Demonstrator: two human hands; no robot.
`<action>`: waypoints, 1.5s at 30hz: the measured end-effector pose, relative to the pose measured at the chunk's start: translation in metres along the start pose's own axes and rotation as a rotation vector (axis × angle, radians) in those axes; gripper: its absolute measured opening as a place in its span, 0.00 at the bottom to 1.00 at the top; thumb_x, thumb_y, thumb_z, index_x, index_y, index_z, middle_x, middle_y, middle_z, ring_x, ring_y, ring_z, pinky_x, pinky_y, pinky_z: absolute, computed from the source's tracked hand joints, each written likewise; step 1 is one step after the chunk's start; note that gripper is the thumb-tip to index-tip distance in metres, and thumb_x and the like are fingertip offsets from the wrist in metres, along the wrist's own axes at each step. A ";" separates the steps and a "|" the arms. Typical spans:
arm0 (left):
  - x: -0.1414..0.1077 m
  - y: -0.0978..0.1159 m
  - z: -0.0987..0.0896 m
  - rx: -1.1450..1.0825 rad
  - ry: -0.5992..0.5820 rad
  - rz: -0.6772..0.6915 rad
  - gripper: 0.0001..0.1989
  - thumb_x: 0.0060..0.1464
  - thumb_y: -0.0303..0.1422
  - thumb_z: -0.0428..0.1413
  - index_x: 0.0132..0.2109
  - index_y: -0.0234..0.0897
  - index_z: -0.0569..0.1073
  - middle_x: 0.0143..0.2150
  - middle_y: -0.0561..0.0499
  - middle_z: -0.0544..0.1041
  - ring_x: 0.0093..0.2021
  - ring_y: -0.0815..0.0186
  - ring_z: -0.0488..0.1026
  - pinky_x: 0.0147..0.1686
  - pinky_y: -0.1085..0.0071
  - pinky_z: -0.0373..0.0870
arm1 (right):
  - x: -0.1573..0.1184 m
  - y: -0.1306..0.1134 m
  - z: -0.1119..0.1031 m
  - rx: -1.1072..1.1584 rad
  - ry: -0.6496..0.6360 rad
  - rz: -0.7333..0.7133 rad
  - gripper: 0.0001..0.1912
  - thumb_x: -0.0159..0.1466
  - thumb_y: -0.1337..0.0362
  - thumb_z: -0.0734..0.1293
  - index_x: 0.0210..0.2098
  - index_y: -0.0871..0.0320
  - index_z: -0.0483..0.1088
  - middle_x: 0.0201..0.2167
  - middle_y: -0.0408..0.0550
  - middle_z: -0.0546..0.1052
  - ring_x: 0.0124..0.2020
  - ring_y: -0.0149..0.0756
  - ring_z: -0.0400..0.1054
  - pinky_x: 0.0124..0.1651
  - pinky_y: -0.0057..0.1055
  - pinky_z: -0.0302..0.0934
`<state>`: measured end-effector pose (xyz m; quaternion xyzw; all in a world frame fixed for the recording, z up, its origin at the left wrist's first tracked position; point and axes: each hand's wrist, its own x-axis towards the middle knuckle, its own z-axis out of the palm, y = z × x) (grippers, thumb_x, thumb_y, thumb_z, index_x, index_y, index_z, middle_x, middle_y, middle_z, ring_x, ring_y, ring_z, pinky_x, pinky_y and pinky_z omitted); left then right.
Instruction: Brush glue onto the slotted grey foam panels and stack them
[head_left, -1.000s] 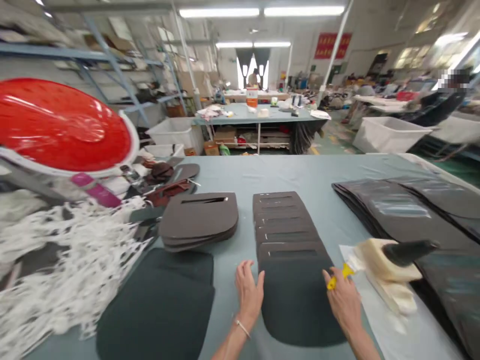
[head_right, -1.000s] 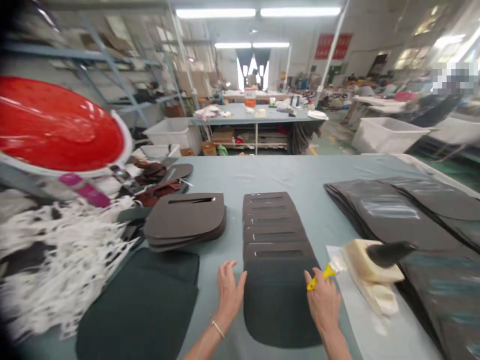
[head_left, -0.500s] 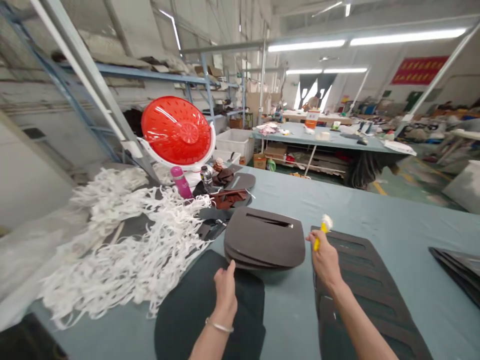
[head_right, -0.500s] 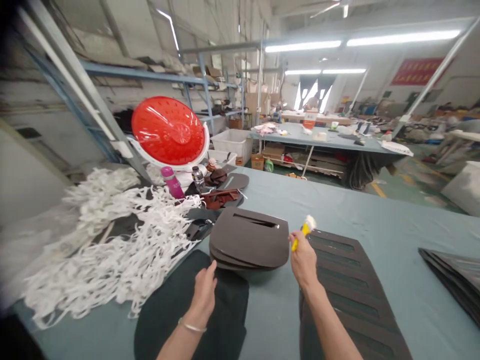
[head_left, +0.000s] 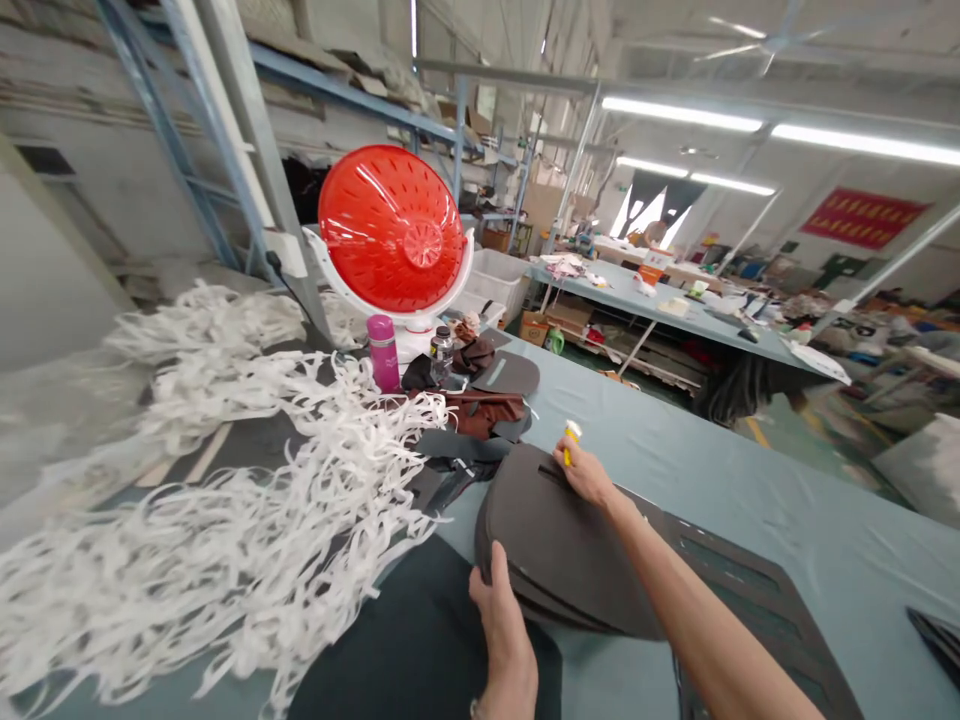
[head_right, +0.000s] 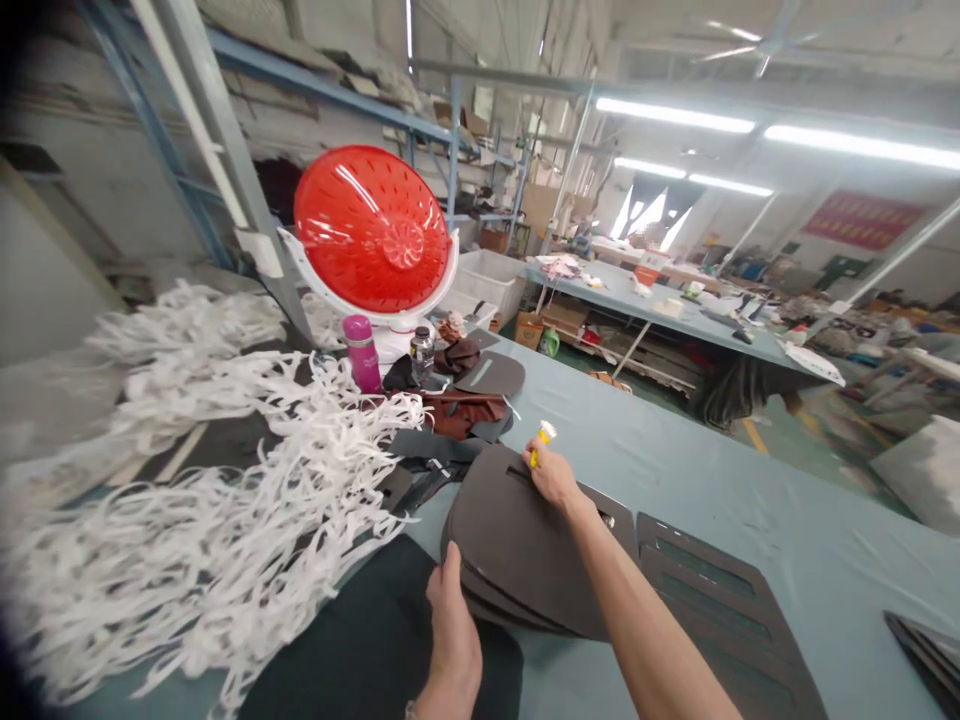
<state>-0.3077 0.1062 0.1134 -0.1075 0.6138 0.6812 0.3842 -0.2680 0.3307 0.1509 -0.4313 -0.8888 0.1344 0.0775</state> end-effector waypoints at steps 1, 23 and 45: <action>0.000 0.005 0.003 0.042 0.009 0.000 0.42 0.50 0.56 0.48 0.63 0.31 0.51 0.63 0.34 0.58 0.61 0.55 0.60 0.59 0.60 0.60 | 0.000 -0.003 0.002 -0.003 0.016 -0.018 0.11 0.67 0.57 0.53 0.41 0.53 0.63 0.28 0.46 0.73 0.28 0.36 0.67 0.32 0.26 0.51; -0.024 -0.011 -0.014 0.958 -0.368 1.095 0.22 0.57 0.32 0.48 0.59 0.42 0.60 0.60 0.44 0.64 0.64 0.56 0.54 0.62 0.50 0.53 | -0.070 -0.066 -0.043 0.543 0.355 -0.023 0.18 0.63 0.53 0.60 0.42 0.58 0.71 0.32 0.48 0.72 0.29 0.32 0.64 0.33 0.28 0.61; -0.018 -0.021 -0.010 1.123 -0.574 1.143 0.20 0.58 0.31 0.45 0.57 0.44 0.66 0.60 0.45 0.66 0.64 0.53 0.55 0.61 0.46 0.48 | -0.089 0.027 -0.028 0.354 0.691 0.608 0.16 0.57 0.52 0.62 0.31 0.58 0.71 0.16 0.45 0.73 0.24 0.40 0.71 0.36 0.32 0.61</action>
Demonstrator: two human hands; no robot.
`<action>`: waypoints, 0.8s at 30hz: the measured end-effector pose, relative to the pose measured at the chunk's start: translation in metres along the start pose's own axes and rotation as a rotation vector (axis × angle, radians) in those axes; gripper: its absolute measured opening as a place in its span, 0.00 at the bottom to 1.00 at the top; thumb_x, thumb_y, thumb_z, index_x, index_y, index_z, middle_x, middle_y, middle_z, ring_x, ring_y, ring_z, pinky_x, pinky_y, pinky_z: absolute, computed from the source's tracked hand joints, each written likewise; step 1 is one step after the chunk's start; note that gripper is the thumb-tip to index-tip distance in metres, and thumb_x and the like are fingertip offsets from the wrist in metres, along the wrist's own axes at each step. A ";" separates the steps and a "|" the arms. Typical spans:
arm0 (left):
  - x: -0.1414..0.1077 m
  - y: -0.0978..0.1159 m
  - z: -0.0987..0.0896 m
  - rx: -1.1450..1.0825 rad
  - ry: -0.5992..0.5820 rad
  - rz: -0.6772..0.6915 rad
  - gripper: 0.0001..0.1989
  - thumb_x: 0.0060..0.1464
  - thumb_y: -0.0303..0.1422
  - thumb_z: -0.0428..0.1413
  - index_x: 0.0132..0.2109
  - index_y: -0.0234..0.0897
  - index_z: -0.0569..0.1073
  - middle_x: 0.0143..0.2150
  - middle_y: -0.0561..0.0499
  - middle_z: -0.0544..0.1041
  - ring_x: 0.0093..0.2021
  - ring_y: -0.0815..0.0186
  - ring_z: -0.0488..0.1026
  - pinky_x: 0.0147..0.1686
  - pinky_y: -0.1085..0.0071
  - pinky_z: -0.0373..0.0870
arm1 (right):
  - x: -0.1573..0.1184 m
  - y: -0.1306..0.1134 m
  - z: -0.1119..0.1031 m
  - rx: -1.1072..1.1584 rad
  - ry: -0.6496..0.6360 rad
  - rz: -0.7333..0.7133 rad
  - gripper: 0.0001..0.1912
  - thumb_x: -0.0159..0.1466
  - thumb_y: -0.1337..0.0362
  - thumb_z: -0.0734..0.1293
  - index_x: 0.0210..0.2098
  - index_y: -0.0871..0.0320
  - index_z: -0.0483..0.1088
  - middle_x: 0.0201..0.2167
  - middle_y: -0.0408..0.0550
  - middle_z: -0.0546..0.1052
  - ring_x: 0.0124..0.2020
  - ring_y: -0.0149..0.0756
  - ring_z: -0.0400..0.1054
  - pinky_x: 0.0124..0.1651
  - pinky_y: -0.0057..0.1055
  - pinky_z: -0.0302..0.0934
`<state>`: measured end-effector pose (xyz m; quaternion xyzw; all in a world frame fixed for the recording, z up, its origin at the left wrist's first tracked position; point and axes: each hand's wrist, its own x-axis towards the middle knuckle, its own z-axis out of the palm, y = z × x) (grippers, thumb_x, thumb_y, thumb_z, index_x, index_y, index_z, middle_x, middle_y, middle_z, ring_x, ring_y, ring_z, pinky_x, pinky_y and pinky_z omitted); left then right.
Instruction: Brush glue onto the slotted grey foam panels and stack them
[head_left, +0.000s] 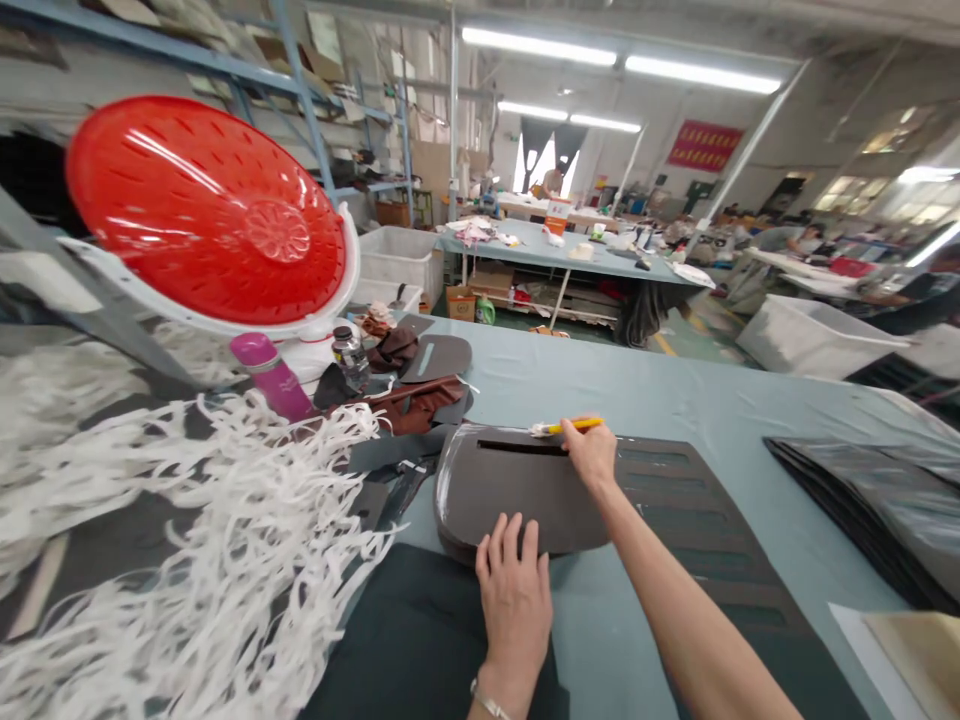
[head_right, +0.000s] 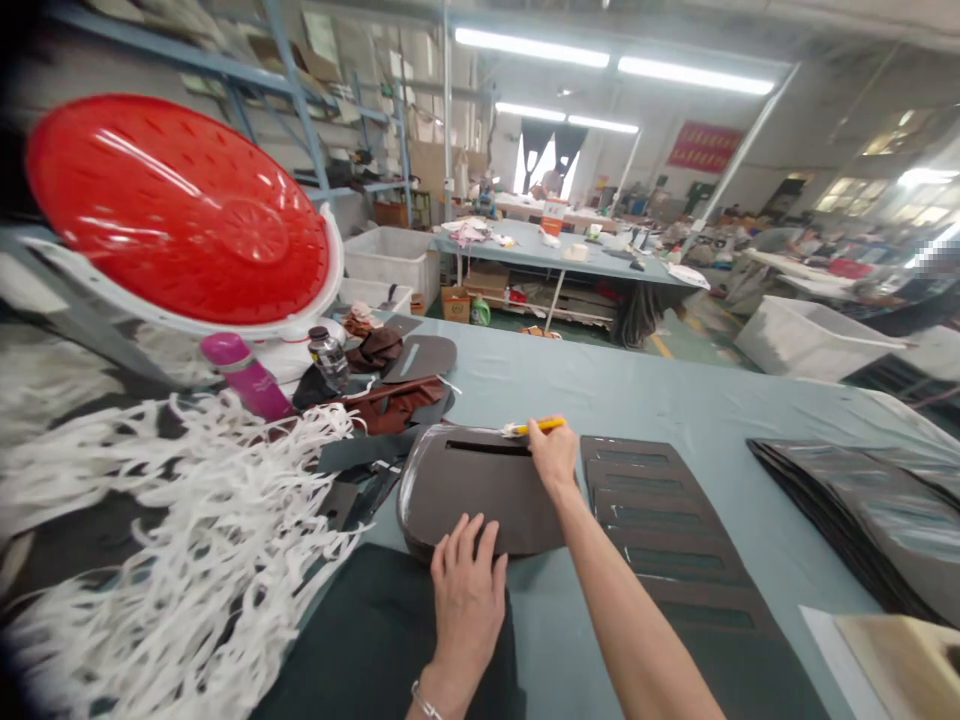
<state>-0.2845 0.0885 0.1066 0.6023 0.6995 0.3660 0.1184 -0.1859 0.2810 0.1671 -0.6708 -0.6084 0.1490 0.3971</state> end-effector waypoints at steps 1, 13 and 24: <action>0.000 0.001 0.000 -0.013 0.002 -0.004 0.20 0.58 0.32 0.45 0.56 0.44 0.67 0.60 0.45 0.66 0.64 0.53 0.55 0.62 0.46 0.46 | 0.007 0.017 -0.019 -0.064 0.071 0.033 0.16 0.57 0.52 0.62 0.30 0.59 0.71 0.16 0.46 0.73 0.25 0.41 0.71 0.37 0.33 0.61; -0.002 0.013 -0.002 -0.086 0.002 -0.035 0.19 0.56 0.37 0.49 0.54 0.43 0.69 0.59 0.43 0.66 0.64 0.51 0.54 0.63 0.47 0.43 | -0.095 0.062 -0.125 -0.180 0.177 0.093 0.14 0.59 0.52 0.61 0.23 0.55 0.64 0.18 0.43 0.71 0.21 0.34 0.66 0.31 0.28 0.57; 0.062 -0.044 -0.083 -0.365 -0.078 -0.245 0.20 0.60 0.40 0.41 0.54 0.39 0.65 0.49 0.46 0.75 0.52 0.62 0.70 0.55 0.59 0.63 | -0.195 -0.052 -0.035 0.445 -0.265 -0.243 0.07 0.62 0.59 0.63 0.34 0.54 0.71 0.32 0.47 0.76 0.31 0.34 0.70 0.37 0.29 0.64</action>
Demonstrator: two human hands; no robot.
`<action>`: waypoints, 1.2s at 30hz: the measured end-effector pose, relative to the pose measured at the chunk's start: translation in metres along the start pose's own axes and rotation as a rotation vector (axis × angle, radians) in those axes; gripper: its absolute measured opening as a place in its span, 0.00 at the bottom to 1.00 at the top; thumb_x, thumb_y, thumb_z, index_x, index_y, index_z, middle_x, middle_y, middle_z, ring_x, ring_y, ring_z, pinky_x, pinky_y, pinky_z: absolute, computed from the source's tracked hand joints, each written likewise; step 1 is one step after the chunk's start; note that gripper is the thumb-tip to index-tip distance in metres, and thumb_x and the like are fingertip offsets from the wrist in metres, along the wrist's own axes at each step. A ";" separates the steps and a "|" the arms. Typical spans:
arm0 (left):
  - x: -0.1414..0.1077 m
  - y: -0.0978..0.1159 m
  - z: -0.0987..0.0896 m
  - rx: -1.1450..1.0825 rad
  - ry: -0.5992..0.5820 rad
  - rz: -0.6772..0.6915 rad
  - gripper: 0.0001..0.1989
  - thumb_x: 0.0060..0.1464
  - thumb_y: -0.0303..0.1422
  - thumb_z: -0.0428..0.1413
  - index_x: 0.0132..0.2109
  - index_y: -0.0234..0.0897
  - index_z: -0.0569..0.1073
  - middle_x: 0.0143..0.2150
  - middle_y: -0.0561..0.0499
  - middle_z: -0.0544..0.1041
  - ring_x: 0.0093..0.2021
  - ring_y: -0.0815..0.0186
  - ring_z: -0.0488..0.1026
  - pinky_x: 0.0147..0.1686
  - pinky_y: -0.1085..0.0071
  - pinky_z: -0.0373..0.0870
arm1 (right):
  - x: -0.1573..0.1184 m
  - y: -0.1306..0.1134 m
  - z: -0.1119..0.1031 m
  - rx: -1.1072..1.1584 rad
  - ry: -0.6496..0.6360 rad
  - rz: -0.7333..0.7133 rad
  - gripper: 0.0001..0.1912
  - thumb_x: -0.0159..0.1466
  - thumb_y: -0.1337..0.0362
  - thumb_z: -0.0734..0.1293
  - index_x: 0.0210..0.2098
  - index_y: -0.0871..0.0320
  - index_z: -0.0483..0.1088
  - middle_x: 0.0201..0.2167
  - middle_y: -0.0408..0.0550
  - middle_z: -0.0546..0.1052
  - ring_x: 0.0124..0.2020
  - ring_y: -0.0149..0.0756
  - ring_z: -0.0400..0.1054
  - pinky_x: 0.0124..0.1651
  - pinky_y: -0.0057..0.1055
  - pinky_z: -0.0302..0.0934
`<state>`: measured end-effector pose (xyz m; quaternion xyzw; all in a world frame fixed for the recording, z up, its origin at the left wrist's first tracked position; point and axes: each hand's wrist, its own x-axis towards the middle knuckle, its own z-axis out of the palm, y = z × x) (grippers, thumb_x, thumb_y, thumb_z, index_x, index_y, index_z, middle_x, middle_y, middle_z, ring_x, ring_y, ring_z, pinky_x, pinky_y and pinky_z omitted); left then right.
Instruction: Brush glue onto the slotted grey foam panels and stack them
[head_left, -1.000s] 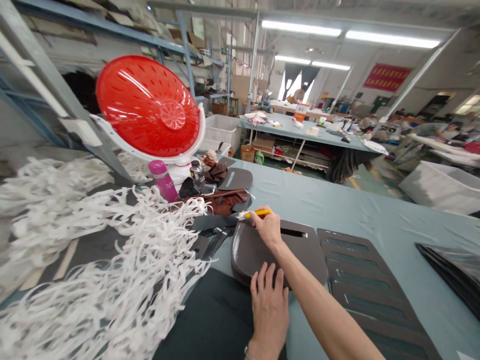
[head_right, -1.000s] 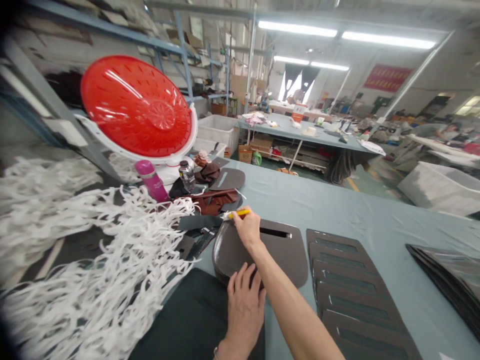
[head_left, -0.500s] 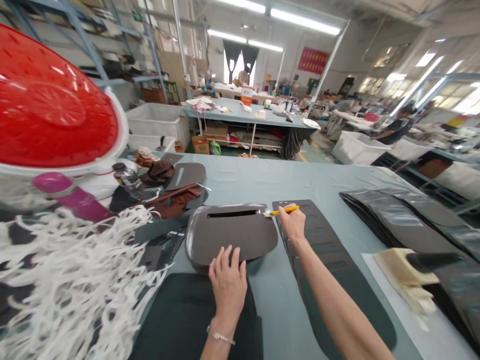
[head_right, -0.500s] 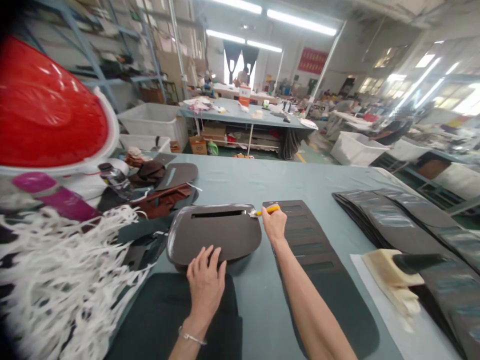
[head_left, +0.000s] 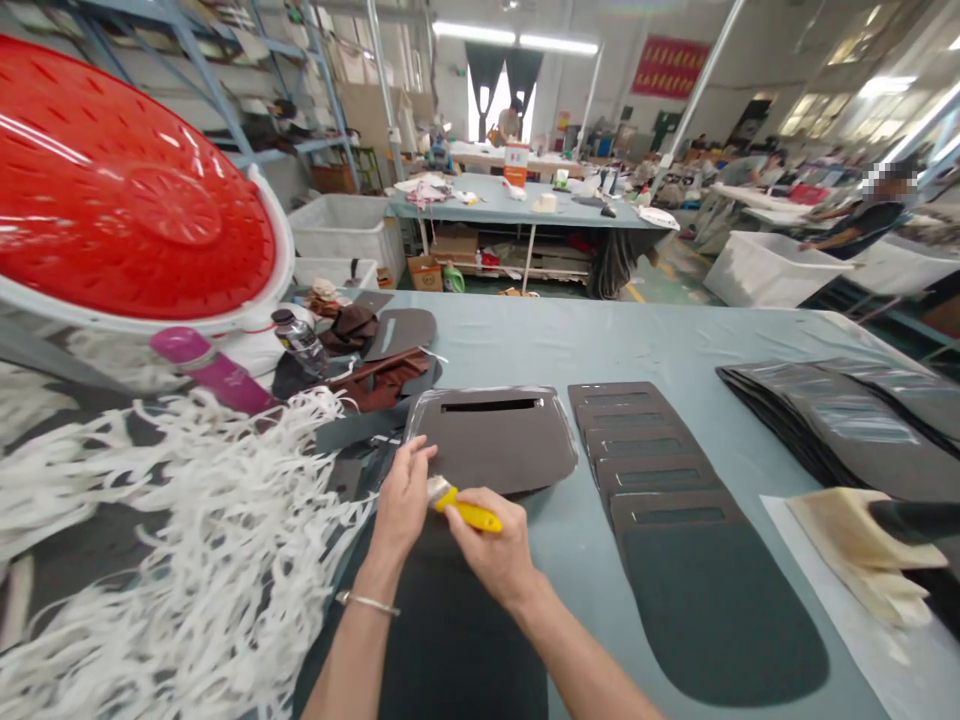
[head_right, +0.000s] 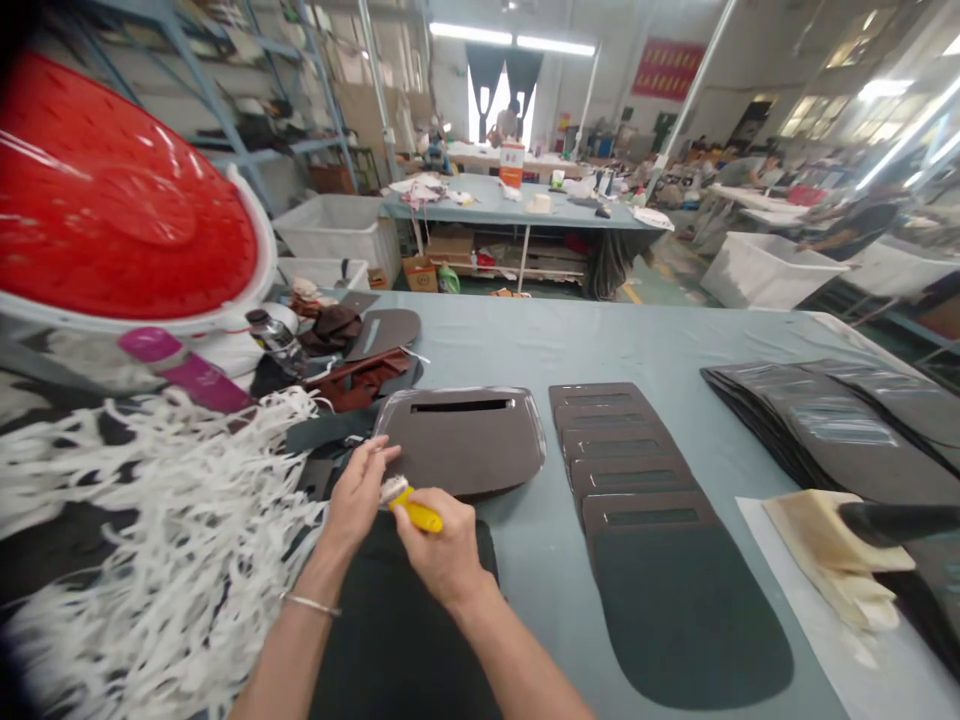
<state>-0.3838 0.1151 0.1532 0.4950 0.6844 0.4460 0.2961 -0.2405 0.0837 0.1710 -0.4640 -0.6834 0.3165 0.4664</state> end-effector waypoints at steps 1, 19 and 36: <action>0.004 -0.005 -0.003 0.056 -0.030 -0.003 0.19 0.60 0.40 0.41 0.53 0.39 0.65 0.48 0.46 0.76 0.51 0.62 0.70 0.55 0.58 0.62 | -0.003 0.005 0.000 -0.007 -0.007 0.007 0.07 0.62 0.60 0.63 0.34 0.55 0.71 0.32 0.47 0.77 0.31 0.34 0.71 0.38 0.29 0.64; -0.019 0.005 0.047 0.928 0.094 0.276 0.19 0.59 0.37 0.46 0.56 0.46 0.67 0.49 0.42 0.65 0.51 0.55 0.61 0.47 0.58 0.62 | 0.097 0.038 0.022 -0.105 0.184 -0.026 0.08 0.60 0.61 0.64 0.33 0.56 0.74 0.31 0.45 0.78 0.31 0.32 0.72 0.38 0.25 0.64; -0.018 0.009 0.045 0.870 0.103 0.248 0.19 0.57 0.39 0.48 0.55 0.46 0.68 0.50 0.41 0.65 0.48 0.55 0.63 0.43 0.59 0.62 | 0.136 0.065 0.020 -0.344 0.232 0.066 0.08 0.59 0.61 0.62 0.31 0.54 0.73 0.23 0.42 0.76 0.24 0.31 0.67 0.31 0.24 0.56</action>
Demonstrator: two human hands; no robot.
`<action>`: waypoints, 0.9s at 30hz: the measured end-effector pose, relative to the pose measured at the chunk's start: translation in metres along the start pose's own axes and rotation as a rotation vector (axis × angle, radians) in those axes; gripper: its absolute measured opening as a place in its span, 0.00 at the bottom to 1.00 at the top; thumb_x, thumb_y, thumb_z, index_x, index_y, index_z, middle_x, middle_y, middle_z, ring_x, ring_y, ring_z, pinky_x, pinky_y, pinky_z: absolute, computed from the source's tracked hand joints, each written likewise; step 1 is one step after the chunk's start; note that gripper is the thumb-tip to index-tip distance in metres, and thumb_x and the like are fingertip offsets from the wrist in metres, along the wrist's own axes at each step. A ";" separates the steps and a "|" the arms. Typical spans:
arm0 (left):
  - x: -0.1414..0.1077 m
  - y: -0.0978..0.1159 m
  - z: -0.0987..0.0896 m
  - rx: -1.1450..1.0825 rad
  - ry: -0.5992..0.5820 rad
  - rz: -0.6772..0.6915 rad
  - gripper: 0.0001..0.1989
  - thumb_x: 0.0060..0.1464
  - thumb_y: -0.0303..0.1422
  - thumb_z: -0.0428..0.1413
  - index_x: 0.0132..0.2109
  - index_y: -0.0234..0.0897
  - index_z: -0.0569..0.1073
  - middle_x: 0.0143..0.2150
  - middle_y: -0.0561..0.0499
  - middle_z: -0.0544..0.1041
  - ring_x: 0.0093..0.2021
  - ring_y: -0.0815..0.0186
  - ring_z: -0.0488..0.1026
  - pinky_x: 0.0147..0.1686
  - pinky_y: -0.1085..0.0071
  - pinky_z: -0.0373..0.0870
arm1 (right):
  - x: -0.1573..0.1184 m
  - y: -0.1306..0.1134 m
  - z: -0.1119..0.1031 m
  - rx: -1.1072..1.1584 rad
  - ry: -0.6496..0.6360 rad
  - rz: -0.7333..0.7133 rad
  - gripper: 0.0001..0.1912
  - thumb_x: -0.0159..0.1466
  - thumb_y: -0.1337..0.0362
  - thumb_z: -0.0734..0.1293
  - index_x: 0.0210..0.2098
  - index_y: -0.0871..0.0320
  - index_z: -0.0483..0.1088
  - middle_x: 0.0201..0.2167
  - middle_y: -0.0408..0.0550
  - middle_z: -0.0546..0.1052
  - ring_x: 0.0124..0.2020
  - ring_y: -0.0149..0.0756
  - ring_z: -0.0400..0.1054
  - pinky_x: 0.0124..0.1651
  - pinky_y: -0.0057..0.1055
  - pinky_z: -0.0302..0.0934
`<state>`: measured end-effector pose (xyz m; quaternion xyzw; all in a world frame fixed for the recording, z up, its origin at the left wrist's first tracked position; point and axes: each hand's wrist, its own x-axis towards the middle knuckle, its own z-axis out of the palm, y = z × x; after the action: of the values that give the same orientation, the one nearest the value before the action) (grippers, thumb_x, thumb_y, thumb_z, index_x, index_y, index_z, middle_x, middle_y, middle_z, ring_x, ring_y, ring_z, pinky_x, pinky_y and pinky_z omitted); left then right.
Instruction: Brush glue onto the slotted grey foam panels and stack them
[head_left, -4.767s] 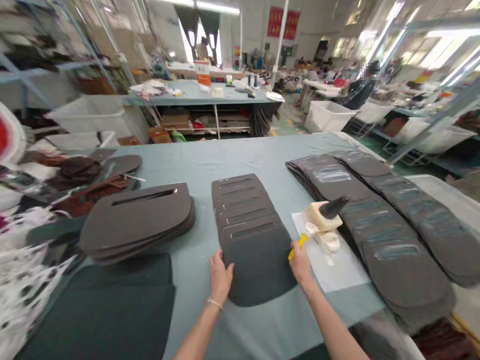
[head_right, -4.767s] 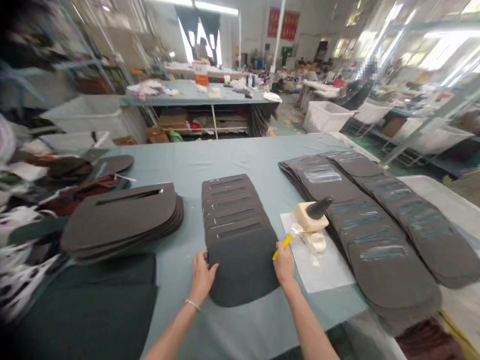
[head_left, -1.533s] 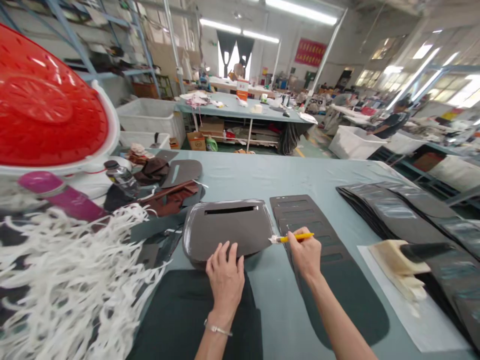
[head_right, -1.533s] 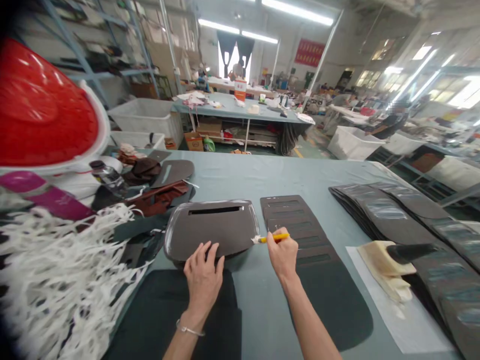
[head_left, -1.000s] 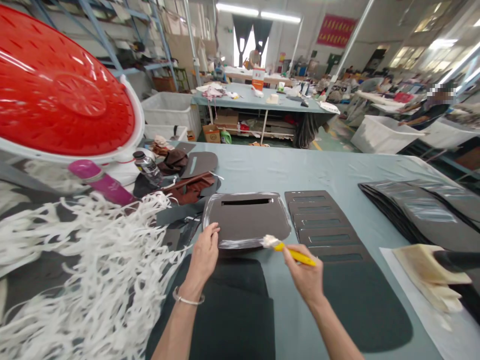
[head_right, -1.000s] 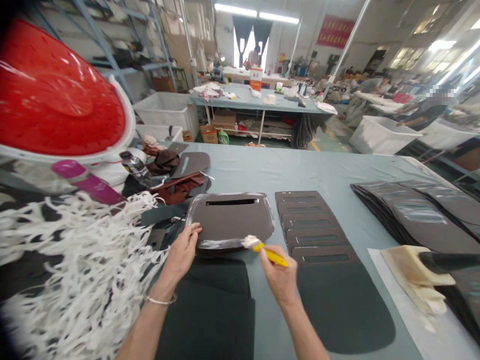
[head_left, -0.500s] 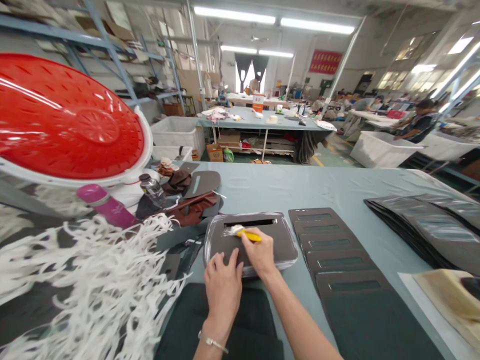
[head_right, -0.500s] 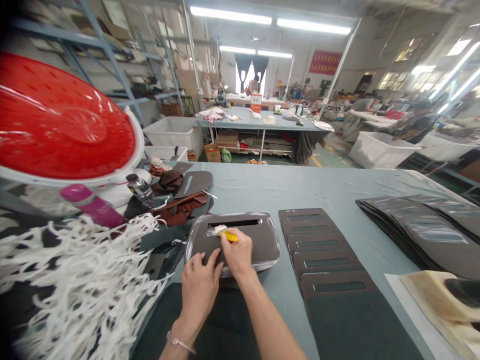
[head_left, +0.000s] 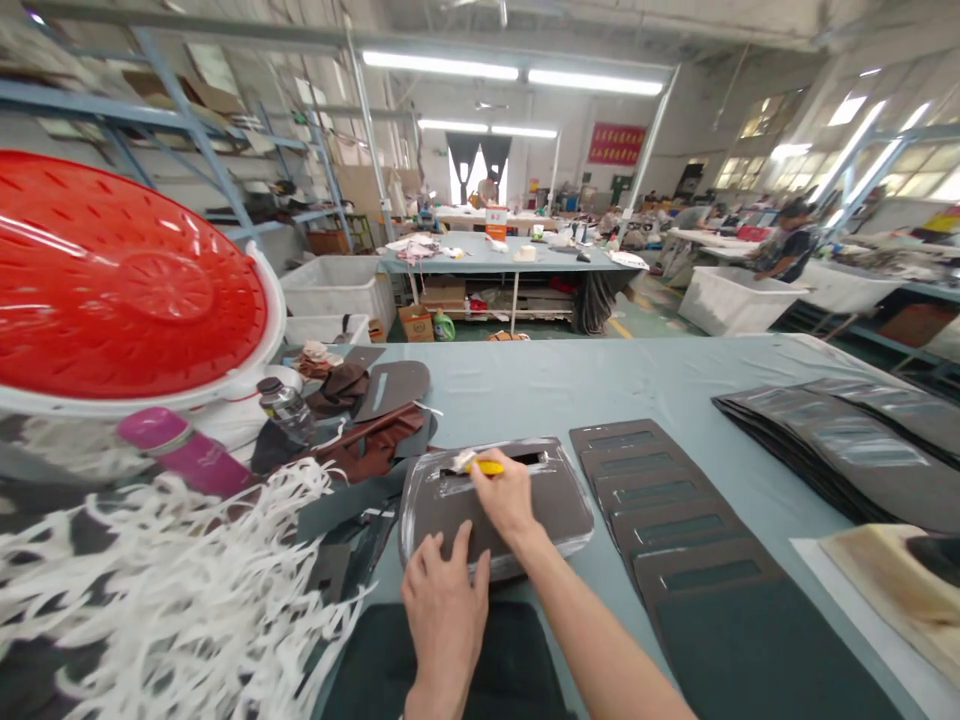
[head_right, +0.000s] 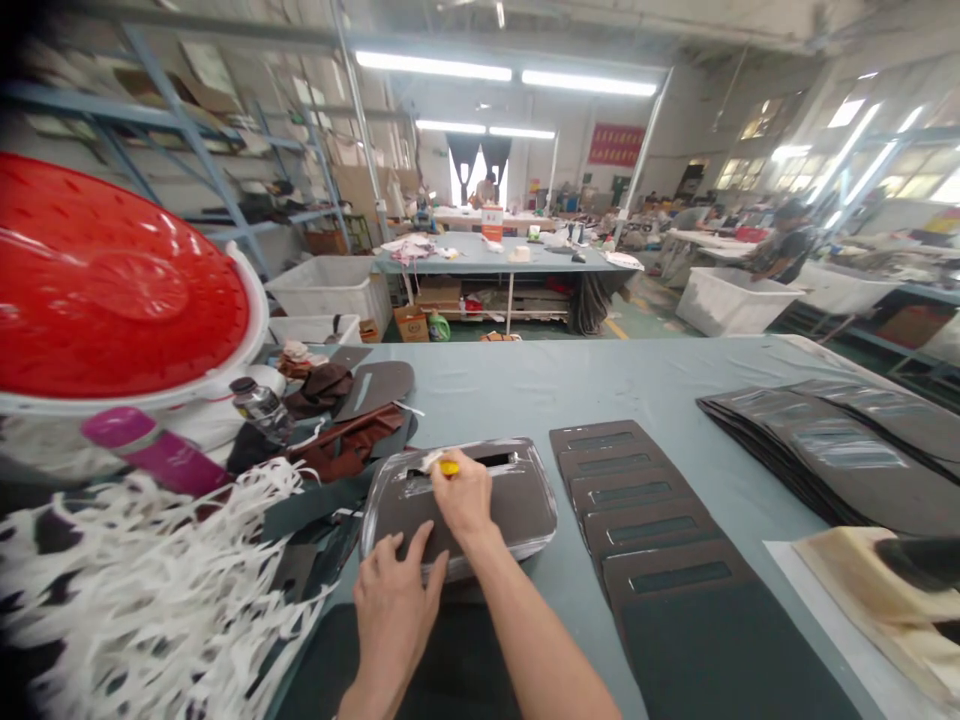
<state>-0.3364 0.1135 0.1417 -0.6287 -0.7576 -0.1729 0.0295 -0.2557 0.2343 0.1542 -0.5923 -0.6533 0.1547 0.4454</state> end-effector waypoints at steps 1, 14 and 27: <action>0.000 0.000 -0.001 -0.009 0.006 -0.002 0.19 0.57 0.40 0.48 0.55 0.47 0.68 0.49 0.41 0.65 0.47 0.55 0.63 0.43 0.59 0.62 | 0.004 0.015 -0.016 -0.074 0.057 0.044 0.09 0.59 0.60 0.62 0.30 0.54 0.73 0.22 0.42 0.75 0.23 0.31 0.67 0.30 0.24 0.55; 0.029 0.071 0.030 -0.586 -0.089 0.047 0.14 0.53 0.26 0.47 0.46 0.35 0.70 0.45 0.44 0.67 0.46 0.61 0.66 0.49 0.61 0.64 | -0.040 0.108 -0.119 -0.181 0.126 0.261 0.19 0.65 0.53 0.55 0.46 0.52 0.71 0.31 0.48 0.78 0.30 0.38 0.72 0.34 0.29 0.60; 0.069 0.121 0.048 -1.048 -0.270 -0.112 0.17 0.49 0.44 0.52 0.32 0.34 0.73 0.30 0.49 0.75 0.34 0.65 0.70 0.38 0.68 0.65 | -0.049 0.074 -0.129 0.558 0.106 0.315 0.16 0.65 0.50 0.57 0.40 0.55 0.65 0.33 0.47 0.75 0.31 0.34 0.71 0.35 0.31 0.68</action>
<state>-0.2257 0.2109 0.1422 -0.5345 -0.5992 -0.4466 -0.3947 -0.1146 0.1664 0.1527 -0.5484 -0.4618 0.3639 0.5946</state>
